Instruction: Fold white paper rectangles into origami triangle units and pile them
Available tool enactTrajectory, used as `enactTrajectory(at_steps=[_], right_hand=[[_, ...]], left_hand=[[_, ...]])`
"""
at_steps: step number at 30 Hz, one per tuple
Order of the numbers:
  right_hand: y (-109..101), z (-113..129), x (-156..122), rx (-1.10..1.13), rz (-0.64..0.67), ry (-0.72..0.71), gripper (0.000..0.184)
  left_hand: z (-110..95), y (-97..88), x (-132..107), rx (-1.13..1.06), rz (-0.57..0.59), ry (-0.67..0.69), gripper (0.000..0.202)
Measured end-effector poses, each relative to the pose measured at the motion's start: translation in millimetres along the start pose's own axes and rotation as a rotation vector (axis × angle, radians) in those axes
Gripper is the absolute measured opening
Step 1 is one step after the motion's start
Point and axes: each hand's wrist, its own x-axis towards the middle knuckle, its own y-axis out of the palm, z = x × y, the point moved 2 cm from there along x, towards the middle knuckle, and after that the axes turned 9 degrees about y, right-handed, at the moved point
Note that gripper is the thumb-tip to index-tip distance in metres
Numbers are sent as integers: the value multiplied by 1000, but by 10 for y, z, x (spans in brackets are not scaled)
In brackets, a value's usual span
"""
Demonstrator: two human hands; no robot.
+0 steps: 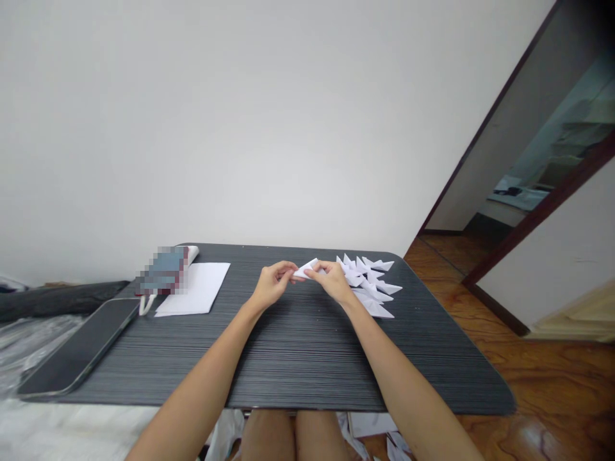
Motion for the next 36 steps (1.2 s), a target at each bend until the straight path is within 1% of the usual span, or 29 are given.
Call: enactTrajectory(at_steps=[3, 7, 12, 18, 23, 28, 33, 36], right_hand=[[8, -12, 1, -2, -14, 21, 23], [11, -11, -2, 2, -42, 38, 25], [31, -26, 4, 22, -37, 40, 25], [23, -48, 20, 16, -68, 6, 25], [19, -42, 17, -30, -95, -12, 25], [31, -33, 8, -59, -110, -23, 26], [59, -7, -8, -48, -114, -22, 26], [68, -3, -8, 37, -95, -4, 23]], left_hand=[[-30, 20, 6, -38, -8, -19, 29], [-22, 43, 5, -59, -8, -55, 31], [31, 69, -21, -66, 41, -68, 35], [13, 56, -30, -49, 117, -33, 34], [39, 57, -9, -86, 67, -101, 32], [-2, 93, 5, -155, 47, -152, 29], [0, 109, -10, -161, 40, -165, 33], [18, 111, -12, -159, 19, -187, 33]])
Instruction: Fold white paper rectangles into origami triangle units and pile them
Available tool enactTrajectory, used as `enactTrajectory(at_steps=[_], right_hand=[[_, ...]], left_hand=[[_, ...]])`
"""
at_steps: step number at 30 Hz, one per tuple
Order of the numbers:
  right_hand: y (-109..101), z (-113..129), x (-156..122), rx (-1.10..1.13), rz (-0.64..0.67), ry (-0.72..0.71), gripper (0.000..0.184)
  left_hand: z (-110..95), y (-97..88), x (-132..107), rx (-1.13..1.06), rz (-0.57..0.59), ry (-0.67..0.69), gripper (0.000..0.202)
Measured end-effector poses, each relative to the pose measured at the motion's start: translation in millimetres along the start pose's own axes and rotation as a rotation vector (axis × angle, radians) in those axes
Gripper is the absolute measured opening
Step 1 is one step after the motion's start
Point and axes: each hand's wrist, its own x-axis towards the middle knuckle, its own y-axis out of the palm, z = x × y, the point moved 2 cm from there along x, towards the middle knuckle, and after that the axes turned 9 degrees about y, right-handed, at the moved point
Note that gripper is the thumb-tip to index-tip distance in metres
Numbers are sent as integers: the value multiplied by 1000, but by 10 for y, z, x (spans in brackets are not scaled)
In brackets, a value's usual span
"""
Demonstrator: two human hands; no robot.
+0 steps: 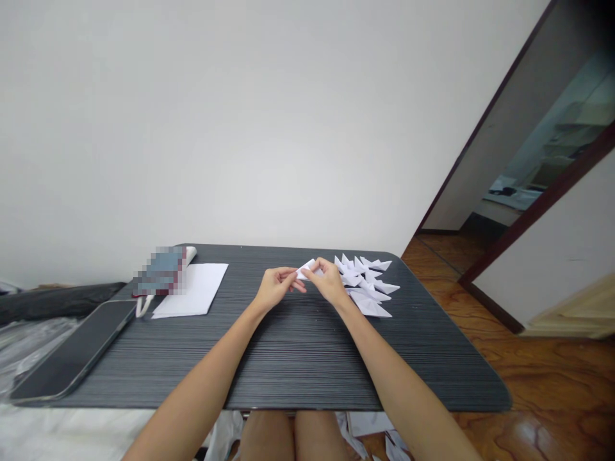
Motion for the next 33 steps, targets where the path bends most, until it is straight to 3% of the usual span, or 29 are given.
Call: enactTrajectory(at_steps=[2, 6, 10, 15, 22, 24, 28, 33], right_hand=[[5, -11, 5, 108, 87, 53, 24], [12, -39, 2, 288, 332, 158, 60], [2, -38, -13, 332, 366, 163, 71], [-13, -17, -19, 295, 391, 144, 64], [-40, -34, 23, 290, 426, 65, 25], [-18, -28, 10, 254, 407, 67, 30], [41, 31, -36, 246, 378, 87, 62], [65, 36, -31, 252, 351, 119, 50]], left_hand=[[6, -5, 4, -4, -13, -13, 33], [11, -20, 11, -27, -27, -25, 34], [4, -23, 13, -47, -39, -18, 37], [-11, -32, 18, -53, -48, 9, 30], [10, -86, 34, -54, -75, 0, 24], [20, -88, 33, -39, -47, 4, 31], [60, -95, 38, -13, -18, 16, 49], [119, -131, 58, -51, -89, 1, 50]])
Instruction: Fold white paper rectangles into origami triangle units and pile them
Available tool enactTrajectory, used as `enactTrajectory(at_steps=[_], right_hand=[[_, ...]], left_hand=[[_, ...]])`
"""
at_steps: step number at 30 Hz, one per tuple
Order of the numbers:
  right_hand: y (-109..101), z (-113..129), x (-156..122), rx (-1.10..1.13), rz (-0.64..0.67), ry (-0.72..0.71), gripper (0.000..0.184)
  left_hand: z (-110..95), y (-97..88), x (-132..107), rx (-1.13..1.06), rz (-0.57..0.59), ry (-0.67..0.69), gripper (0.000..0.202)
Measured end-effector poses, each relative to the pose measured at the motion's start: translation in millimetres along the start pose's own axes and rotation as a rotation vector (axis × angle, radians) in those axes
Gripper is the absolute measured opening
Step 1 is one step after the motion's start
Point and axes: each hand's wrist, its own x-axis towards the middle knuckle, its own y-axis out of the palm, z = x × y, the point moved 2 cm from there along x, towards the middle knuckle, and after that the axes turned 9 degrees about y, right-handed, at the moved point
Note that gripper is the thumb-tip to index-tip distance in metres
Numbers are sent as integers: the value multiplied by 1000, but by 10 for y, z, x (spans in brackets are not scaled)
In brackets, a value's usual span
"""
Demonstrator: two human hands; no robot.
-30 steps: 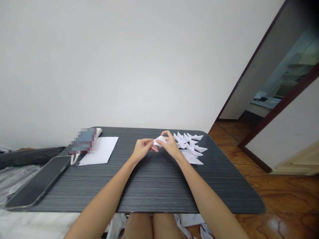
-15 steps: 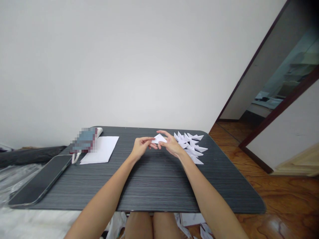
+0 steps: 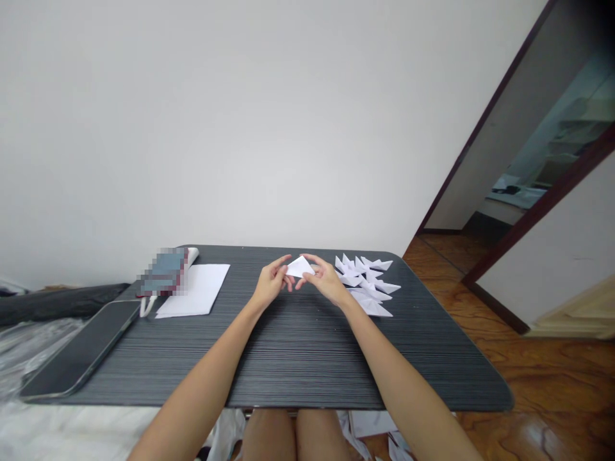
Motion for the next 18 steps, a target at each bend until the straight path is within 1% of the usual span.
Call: enactTrajectory(at_steps=[4, 8, 10, 12, 14, 15, 16, 18], right_hand=[[-10, -35, 19, 14, -26, -28, 52], [22, -27, 15, 21, -19, -42, 55], [36, -19, 10, -4, -32, -49, 56], [31, -25, 7, -57, -86, -52, 58], [9, -50, 8, -135, -184, -56, 59], [-3, -65, 9, -183, -235, -69, 58], [-11, -80, 9, -235, -279, -91, 56], [-8, -103, 7, -351, -332, -161, 48]], left_hand=[[-15, -11, -6, -24, -26, -17, 50], [-50, -27, -17, -50, -51, -30, 56], [-44, -47, -13, -49, -82, -30, 57], [-25, -77, -5, -46, -167, -18, 56], [3, -92, 2, -51, -265, -16, 55], [19, -85, 3, -60, -286, -31, 53], [36, -67, 5, -74, -277, -55, 50], [65, -13, 4, -121, -205, -106, 42]])
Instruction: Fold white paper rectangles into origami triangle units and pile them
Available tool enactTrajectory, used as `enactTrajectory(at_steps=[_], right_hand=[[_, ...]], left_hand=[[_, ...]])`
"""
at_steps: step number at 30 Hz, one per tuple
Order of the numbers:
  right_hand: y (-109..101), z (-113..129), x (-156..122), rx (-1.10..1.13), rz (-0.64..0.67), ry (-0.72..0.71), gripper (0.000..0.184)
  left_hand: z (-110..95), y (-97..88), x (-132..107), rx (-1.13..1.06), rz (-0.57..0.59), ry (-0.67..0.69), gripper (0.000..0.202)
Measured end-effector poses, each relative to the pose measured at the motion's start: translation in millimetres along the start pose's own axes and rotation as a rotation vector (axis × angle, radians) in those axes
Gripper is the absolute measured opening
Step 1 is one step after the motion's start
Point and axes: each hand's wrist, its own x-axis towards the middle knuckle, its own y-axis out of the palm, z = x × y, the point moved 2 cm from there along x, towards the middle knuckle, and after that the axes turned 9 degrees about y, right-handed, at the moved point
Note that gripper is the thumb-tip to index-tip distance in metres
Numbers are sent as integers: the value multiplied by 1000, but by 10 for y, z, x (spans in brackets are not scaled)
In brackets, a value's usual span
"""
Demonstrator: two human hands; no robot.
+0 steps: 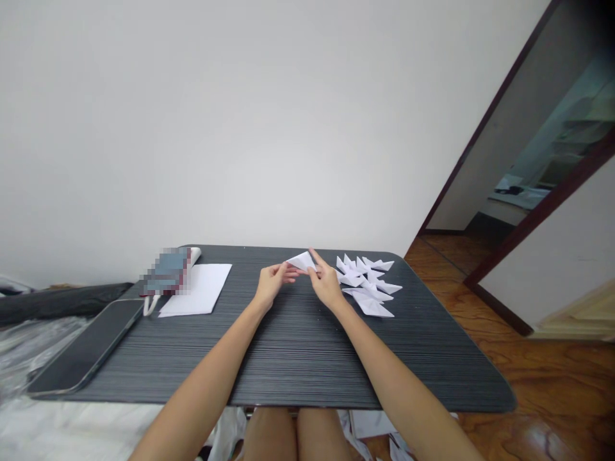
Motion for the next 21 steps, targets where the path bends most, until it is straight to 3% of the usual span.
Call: enactTrajectory(at_steps=[3, 9, 16, 21], right_hand=[[49, 10, -28, -132, 18, -139, 39], [132, 90, -91, -147, 153, -312, 39], [110, 130, -113, -139, 126, -333, 31], [116, 72, -72, -24, 20, -234, 20]], left_hand=[[36, 39, -11, -98, 49, -48, 35], [37, -53, 22, -319, -34, -120, 20], [-35, -63, 6, -343, -19, -163, 21], [-23, -34, -15, -263, 27, -155, 30]])
